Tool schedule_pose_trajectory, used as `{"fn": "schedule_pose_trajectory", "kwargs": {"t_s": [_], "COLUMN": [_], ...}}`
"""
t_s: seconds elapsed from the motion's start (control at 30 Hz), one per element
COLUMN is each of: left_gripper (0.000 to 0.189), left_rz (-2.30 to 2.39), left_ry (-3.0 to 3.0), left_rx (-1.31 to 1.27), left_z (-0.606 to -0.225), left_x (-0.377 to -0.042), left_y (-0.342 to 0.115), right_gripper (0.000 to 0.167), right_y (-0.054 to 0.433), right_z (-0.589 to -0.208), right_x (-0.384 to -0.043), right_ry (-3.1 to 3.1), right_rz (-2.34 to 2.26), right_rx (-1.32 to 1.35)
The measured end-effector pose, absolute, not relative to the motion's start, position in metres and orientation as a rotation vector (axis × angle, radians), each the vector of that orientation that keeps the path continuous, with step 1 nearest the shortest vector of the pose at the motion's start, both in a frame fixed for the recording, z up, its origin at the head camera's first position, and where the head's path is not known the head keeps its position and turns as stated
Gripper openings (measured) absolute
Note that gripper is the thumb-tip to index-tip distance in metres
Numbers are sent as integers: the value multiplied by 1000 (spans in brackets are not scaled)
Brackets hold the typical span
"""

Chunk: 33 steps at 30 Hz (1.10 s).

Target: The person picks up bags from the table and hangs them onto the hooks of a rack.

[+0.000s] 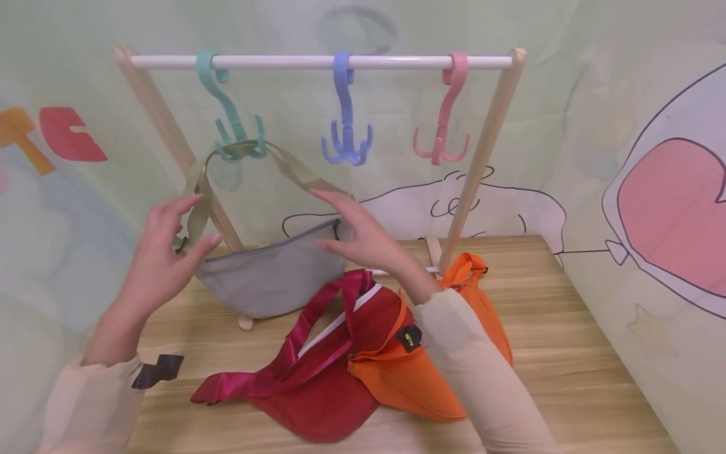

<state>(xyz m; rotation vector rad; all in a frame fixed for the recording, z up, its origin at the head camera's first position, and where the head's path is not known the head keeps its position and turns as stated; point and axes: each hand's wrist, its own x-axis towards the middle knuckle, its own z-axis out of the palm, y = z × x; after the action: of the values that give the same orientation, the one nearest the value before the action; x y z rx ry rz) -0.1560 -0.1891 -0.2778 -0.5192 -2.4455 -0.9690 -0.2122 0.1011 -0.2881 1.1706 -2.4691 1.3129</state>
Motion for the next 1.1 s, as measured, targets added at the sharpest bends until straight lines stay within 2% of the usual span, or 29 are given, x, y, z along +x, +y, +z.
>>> {"fn": "schedule_pose_trajectory", "kwargs": {"t_s": [0.3, 1.1], "left_gripper": [60, 65], "left_rz": [-985, -1138], "left_ry": [-2462, -2658], "left_rx": [-558, -590], "left_z": [-293, -369], "left_x": [-154, -147], "left_y": [-187, -180], "right_gripper": [73, 75], "right_y": [109, 113], "right_z": [-300, -365], "right_x": [-208, -196], "right_ry": [-2574, -2798], "right_rz": [1312, 1401], "right_rx": [1197, 1406]}}
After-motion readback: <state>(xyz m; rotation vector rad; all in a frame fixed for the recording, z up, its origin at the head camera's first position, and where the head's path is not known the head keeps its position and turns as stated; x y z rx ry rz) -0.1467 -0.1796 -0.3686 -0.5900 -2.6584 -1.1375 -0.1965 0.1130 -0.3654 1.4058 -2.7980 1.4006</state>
